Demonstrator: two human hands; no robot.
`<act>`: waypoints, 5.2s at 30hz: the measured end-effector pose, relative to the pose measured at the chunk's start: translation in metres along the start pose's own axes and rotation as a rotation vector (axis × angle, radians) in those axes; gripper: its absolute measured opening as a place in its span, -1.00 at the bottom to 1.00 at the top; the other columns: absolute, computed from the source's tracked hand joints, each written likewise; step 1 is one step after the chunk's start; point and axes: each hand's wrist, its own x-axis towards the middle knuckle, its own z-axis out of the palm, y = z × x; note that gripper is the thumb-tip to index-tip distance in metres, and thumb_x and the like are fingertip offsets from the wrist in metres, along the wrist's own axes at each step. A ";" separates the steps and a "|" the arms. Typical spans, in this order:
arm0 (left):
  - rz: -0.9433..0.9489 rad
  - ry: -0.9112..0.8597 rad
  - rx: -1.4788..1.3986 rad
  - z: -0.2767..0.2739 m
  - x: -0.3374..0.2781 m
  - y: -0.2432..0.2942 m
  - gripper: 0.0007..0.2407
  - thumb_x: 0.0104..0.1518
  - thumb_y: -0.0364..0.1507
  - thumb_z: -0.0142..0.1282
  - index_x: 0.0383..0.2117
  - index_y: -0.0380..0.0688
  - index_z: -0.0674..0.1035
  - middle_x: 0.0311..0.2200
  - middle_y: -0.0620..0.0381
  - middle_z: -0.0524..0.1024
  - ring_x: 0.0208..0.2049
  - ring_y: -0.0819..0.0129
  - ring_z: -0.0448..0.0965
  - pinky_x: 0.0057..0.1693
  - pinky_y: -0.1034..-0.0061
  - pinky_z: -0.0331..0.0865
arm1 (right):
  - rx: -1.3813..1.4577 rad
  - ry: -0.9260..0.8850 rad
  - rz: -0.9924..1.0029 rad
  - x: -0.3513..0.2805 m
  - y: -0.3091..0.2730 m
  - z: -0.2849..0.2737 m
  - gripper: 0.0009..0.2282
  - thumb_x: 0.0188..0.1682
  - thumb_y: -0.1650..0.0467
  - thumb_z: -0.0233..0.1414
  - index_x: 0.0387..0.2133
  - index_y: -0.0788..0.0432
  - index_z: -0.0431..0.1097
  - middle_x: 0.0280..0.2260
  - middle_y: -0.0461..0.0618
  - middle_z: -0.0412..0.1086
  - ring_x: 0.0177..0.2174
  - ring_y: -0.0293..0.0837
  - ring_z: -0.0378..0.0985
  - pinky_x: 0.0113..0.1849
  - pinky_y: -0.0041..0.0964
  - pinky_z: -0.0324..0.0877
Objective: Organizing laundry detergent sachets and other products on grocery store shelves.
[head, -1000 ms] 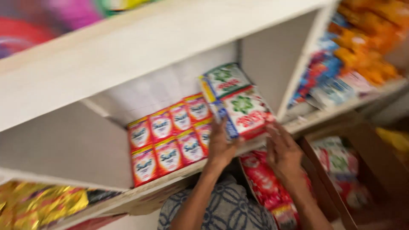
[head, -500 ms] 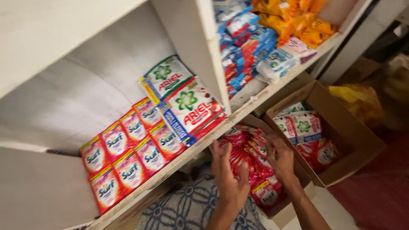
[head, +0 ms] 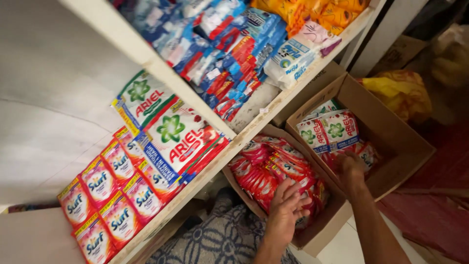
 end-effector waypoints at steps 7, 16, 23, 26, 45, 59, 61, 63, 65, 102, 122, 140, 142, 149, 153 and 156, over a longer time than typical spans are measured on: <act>-0.045 -0.227 -0.229 -0.018 0.023 0.011 -0.44 0.27 -0.22 0.03 0.41 0.01 0.20 0.36 0.07 0.31 0.09 0.16 0.53 0.10 0.22 0.46 | 0.093 -0.036 0.450 0.053 0.022 0.013 -0.88 0.08 0.39 -0.09 -0.17 0.09 0.34 -0.33 0.00 0.45 -0.40 -0.03 0.51 -0.38 -0.13 0.44; -0.033 -0.254 -0.268 -0.010 0.035 0.013 -0.45 0.30 -0.21 -0.02 0.41 -0.04 0.20 0.36 0.00 0.29 0.12 0.12 0.51 0.12 0.21 0.46 | 0.148 -0.093 0.692 0.171 0.124 -0.003 -0.84 0.12 0.36 -0.09 -0.39 0.15 0.37 -0.46 0.04 0.41 -0.41 -0.01 0.48 -0.36 -0.15 0.46; -0.028 -0.261 -0.265 -0.008 0.040 0.016 -0.45 0.31 -0.21 -0.03 0.41 -0.09 0.20 0.35 -0.01 0.30 0.11 0.13 0.52 0.13 0.21 0.46 | -0.046 -0.383 0.733 0.198 0.156 -0.020 -0.70 0.01 0.14 -0.08 -0.42 0.13 0.31 -0.56 0.01 0.38 -0.55 0.09 0.40 -0.45 0.04 0.33; -0.039 -0.261 -0.263 -0.008 0.042 0.017 -0.45 0.30 -0.20 -0.03 0.41 -0.05 0.21 0.35 0.00 0.30 0.12 0.14 0.52 0.15 0.21 0.45 | 0.076 -0.324 0.736 0.191 0.150 -0.015 -0.68 0.02 0.14 -0.03 -0.31 0.16 0.33 -0.42 0.06 0.39 -0.42 0.11 0.43 -0.31 0.03 0.36; -0.046 -0.260 -0.257 -0.005 0.045 0.013 -0.46 0.29 -0.20 -0.03 0.40 -0.05 0.23 0.34 0.03 0.32 0.11 0.15 0.50 0.17 0.20 0.42 | 0.802 -0.602 0.542 0.171 0.121 -0.023 -0.67 0.13 0.16 0.11 0.00 0.10 0.40 -0.22 0.22 0.48 -0.36 0.20 0.48 -0.30 0.03 0.43; -0.055 -0.247 -0.249 -0.008 0.045 0.008 -0.47 0.29 -0.19 -0.02 0.39 -0.04 0.26 0.35 0.00 0.34 0.10 0.12 0.51 0.16 0.18 0.42 | 0.571 -0.334 0.373 0.167 0.108 -0.030 -0.71 0.13 0.26 -0.02 0.06 0.07 0.42 -0.23 0.07 0.52 -0.33 0.12 0.52 -0.30 0.00 0.43; -0.030 -0.287 -0.260 -0.011 0.045 0.006 -0.48 0.30 -0.20 -0.03 0.39 -0.03 0.26 0.35 0.02 0.33 0.11 0.14 0.52 0.16 0.20 0.41 | 0.488 -0.282 0.255 0.136 0.068 -0.018 -0.69 0.11 0.35 0.00 0.13 0.05 0.39 -0.08 -0.07 0.51 -0.17 0.02 0.51 -0.20 -0.02 0.41; -0.026 -0.282 -0.264 -0.014 0.048 0.003 -0.48 0.30 -0.20 -0.03 0.38 -0.02 0.26 0.34 0.02 0.34 0.09 0.14 0.53 0.14 0.21 0.42 | 0.456 -0.178 0.307 0.147 0.074 -0.020 -0.70 0.07 0.33 0.01 0.07 0.03 0.39 -0.11 -0.05 0.52 -0.19 0.03 0.52 -0.20 0.01 0.42; -0.024 -0.279 -0.266 -0.016 0.049 0.001 -0.49 0.29 -0.21 -0.02 0.37 -0.01 0.27 0.33 0.02 0.35 0.08 0.15 0.54 0.12 0.21 0.43 | 0.426 -0.071 0.356 0.126 0.049 -0.010 -0.72 0.03 0.31 0.02 0.01 0.01 0.40 -0.13 -0.04 0.53 -0.21 0.05 0.53 -0.20 0.03 0.42; -0.010 -0.093 0.259 -0.040 0.028 -0.003 -0.71 0.13 -0.26 0.39 -0.20 -0.21 0.65 -0.27 -0.11 0.63 -0.34 0.22 0.60 -0.22 0.36 0.49 | -0.206 -0.773 0.050 -0.143 -0.120 0.034 -0.83 -0.08 0.37 0.25 -0.37 0.27 0.53 -0.52 -0.12 0.46 -0.52 -0.34 0.41 -0.47 -0.43 0.28; 0.038 -0.038 0.404 -0.048 0.030 0.003 -0.61 0.26 -0.12 0.19 -0.07 -0.25 0.66 -0.36 0.03 0.56 -0.42 0.39 0.46 -0.32 0.48 0.27 | -0.294 -0.461 -0.057 -0.153 -0.094 0.026 -0.91 -0.16 0.48 0.30 -0.42 0.28 0.61 -0.47 -0.08 0.54 -0.42 -0.29 0.47 -0.31 -0.38 0.34; 0.008 -0.337 -0.466 -0.020 0.031 0.030 -0.45 0.21 -0.23 0.14 0.29 -0.23 0.32 0.25 -0.07 0.41 0.27 -0.03 0.39 0.37 -0.04 0.23 | 0.077 -0.256 0.114 0.120 0.089 -0.005 -0.83 -0.03 0.49 0.04 -0.19 0.07 0.46 -0.38 -0.16 0.45 -0.48 -0.27 0.46 -0.49 -0.40 0.35; 0.029 -0.273 -0.465 -0.022 0.034 0.026 -0.48 0.22 -0.31 0.15 0.29 -0.19 0.32 0.25 -0.04 0.41 0.27 -0.03 0.40 0.37 -0.06 0.24 | -0.093 -0.289 0.123 0.145 0.114 -0.003 -0.77 -0.08 0.52 0.05 -0.15 0.06 0.42 -0.44 -0.08 0.40 -0.53 -0.19 0.39 -0.53 -0.29 0.29; 0.054 -0.259 -0.500 -0.007 0.040 0.033 -0.49 0.20 -0.36 0.16 0.30 -0.12 0.33 0.23 -0.04 0.42 0.24 -0.03 0.42 0.34 -0.08 0.29 | -0.668 -0.458 -0.120 0.251 0.221 -0.034 -0.79 -0.09 0.51 0.13 -0.18 0.21 0.40 -0.44 -0.07 0.49 -0.51 -0.17 0.48 -0.47 -0.21 0.45; 0.064 -0.231 -0.490 -0.009 0.044 0.028 -0.48 0.17 -0.37 0.19 0.29 -0.06 0.32 0.22 0.00 0.42 0.25 0.00 0.40 0.35 -0.08 0.26 | -0.235 -0.480 0.111 0.207 0.182 -0.031 -0.62 -0.09 0.43 0.16 0.02 0.03 0.33 -0.48 0.05 0.40 -0.57 -0.05 0.35 -0.54 -0.14 0.29; -0.024 -0.247 -0.541 -0.015 0.046 0.025 -0.45 0.16 -0.32 0.20 0.30 -0.14 0.32 0.24 -0.04 0.42 0.27 -0.02 0.40 0.37 -0.06 0.23 | -0.271 -0.433 0.099 0.159 0.135 -0.004 -0.56 -0.16 0.40 0.21 0.04 0.07 0.34 -0.35 0.05 0.43 -0.47 -0.04 0.41 -0.47 -0.14 0.33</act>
